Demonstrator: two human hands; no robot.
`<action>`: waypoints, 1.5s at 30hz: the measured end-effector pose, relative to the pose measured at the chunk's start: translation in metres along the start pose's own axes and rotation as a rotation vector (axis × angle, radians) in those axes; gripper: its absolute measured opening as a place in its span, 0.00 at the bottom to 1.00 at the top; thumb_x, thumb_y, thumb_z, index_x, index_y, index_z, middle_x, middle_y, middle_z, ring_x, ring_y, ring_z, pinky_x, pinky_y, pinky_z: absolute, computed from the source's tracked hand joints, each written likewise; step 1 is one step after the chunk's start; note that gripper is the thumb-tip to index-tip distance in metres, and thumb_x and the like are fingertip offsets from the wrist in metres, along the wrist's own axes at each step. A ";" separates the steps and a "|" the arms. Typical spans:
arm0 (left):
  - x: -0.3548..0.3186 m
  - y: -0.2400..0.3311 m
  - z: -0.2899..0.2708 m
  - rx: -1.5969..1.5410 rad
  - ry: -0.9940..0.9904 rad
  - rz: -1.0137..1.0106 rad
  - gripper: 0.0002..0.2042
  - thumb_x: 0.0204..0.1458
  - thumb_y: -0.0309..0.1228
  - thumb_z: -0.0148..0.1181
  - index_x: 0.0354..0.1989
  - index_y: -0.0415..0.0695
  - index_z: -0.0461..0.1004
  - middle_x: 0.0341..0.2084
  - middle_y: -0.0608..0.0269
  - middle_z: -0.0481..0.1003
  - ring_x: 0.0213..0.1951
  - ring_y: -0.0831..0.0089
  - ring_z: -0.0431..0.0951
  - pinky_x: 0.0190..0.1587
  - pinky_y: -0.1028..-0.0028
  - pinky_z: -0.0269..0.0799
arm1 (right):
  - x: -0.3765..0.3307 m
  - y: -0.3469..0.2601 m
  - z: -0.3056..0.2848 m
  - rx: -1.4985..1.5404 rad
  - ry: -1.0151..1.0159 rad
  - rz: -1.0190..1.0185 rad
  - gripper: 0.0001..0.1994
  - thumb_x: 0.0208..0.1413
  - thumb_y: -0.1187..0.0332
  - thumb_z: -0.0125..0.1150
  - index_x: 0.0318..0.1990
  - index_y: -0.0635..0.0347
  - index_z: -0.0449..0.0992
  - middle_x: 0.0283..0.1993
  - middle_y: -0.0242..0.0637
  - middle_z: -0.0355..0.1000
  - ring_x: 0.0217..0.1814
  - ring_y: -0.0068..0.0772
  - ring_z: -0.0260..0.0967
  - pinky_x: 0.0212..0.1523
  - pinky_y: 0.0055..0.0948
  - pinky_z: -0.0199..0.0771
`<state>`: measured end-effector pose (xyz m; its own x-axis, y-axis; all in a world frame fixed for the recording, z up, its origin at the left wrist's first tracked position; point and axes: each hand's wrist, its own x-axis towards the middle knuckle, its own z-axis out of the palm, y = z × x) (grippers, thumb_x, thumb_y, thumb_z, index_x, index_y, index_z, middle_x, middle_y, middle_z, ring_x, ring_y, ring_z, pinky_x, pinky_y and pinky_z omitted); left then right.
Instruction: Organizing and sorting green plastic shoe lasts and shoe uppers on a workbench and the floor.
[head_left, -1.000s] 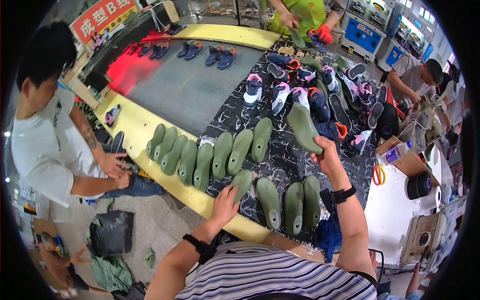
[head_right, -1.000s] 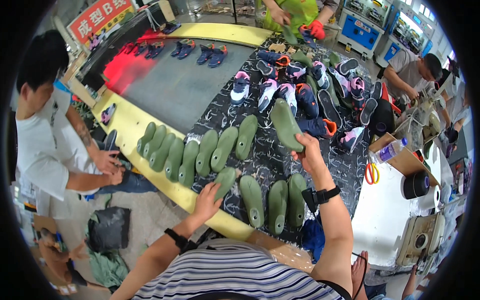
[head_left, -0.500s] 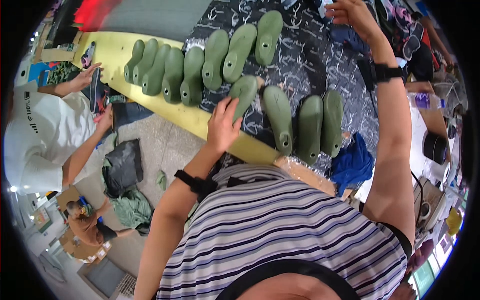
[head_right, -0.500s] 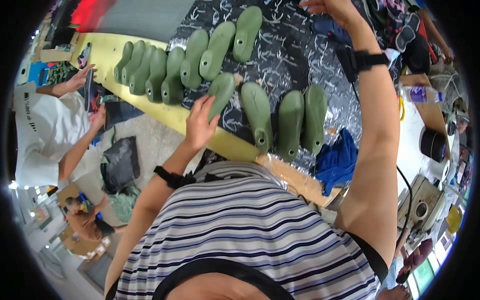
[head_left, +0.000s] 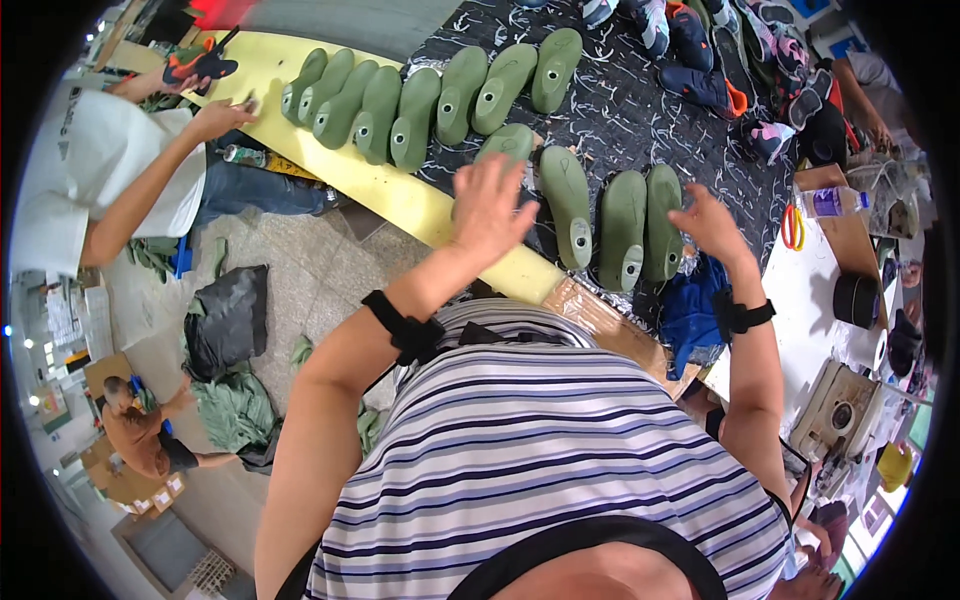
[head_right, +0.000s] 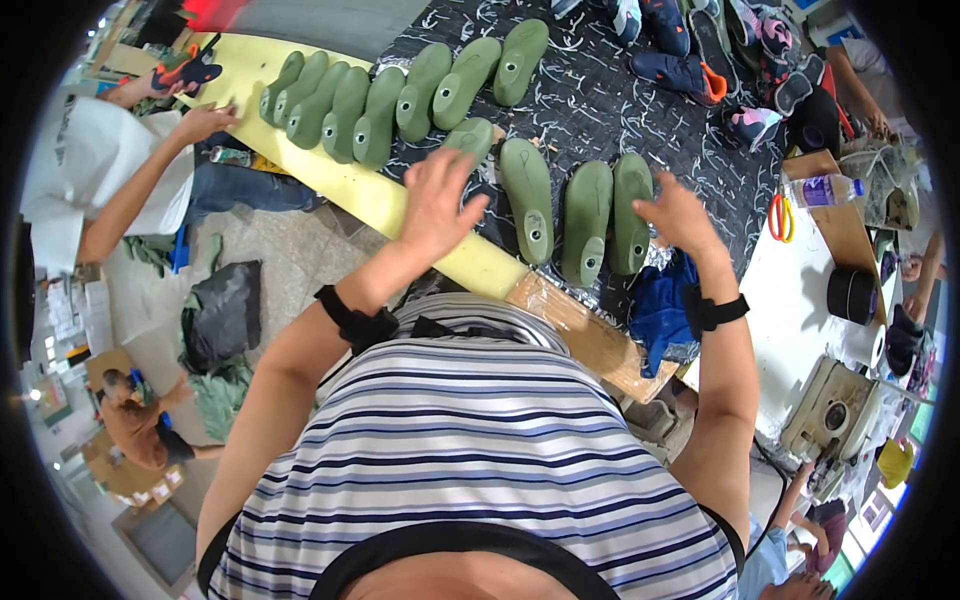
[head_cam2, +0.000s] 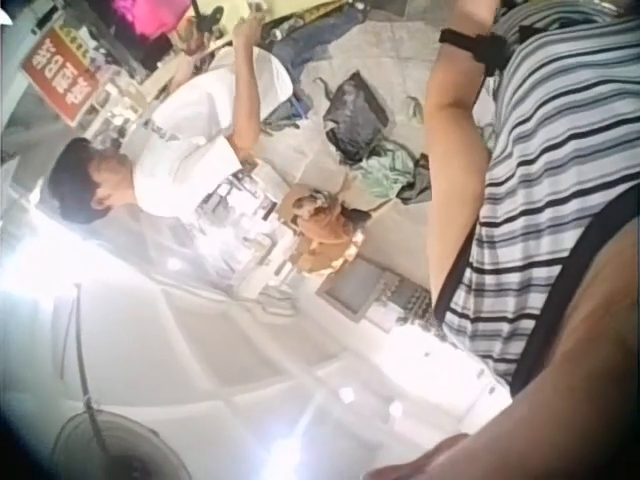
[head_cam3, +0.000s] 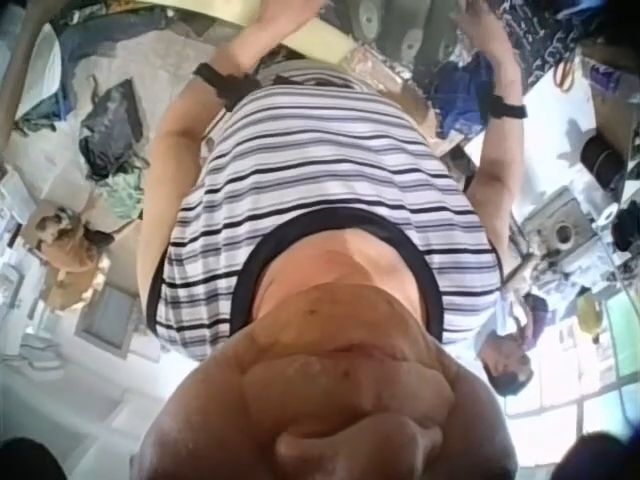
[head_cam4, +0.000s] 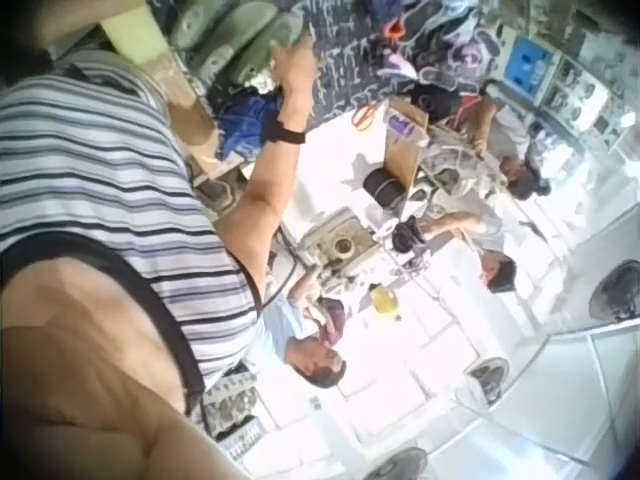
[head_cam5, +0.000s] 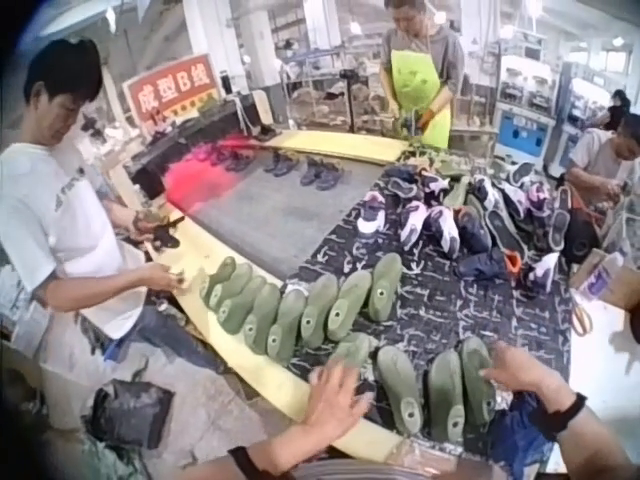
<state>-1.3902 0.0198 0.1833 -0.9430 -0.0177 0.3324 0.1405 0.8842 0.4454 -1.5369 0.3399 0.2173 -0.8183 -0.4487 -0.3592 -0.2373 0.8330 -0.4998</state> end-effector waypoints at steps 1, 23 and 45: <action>0.002 0.016 0.000 -0.019 -0.007 0.046 0.26 0.45 0.37 0.64 0.53 0.40 0.66 0.48 0.52 0.67 0.52 0.56 0.66 0.53 0.58 0.57 | 0.003 0.012 0.018 -0.045 -0.020 0.051 0.31 0.55 0.54 0.60 0.56 0.75 0.63 0.38 0.57 0.74 0.41 0.48 0.75 0.42 0.38 0.72; -0.046 0.003 0.059 -0.665 -0.309 -0.244 0.35 0.44 0.27 0.57 0.64 0.53 0.51 0.47 0.37 0.64 0.49 0.40 0.68 0.48 0.52 0.65 | 0.149 -0.094 0.058 0.266 -0.818 -0.132 0.26 0.57 0.56 0.61 0.54 0.67 0.61 0.33 0.38 0.70 0.25 0.27 0.69 0.24 0.28 0.77; 0.012 -0.027 0.085 -0.177 -0.359 0.199 0.32 0.51 0.36 0.59 0.63 0.34 0.56 0.61 0.43 0.58 0.64 0.49 0.56 0.64 0.57 0.52 | 0.043 -0.006 -0.051 1.281 -0.132 0.083 0.20 0.58 0.64 0.59 0.49 0.74 0.69 0.36 0.46 0.75 0.29 0.34 0.76 0.20 0.21 0.72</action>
<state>-1.4313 0.0351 0.1043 -0.9329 0.3357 0.1307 0.3501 0.7597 0.5480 -1.5974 0.3317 0.2451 -0.7315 -0.5003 -0.4631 0.5397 -0.0099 -0.8418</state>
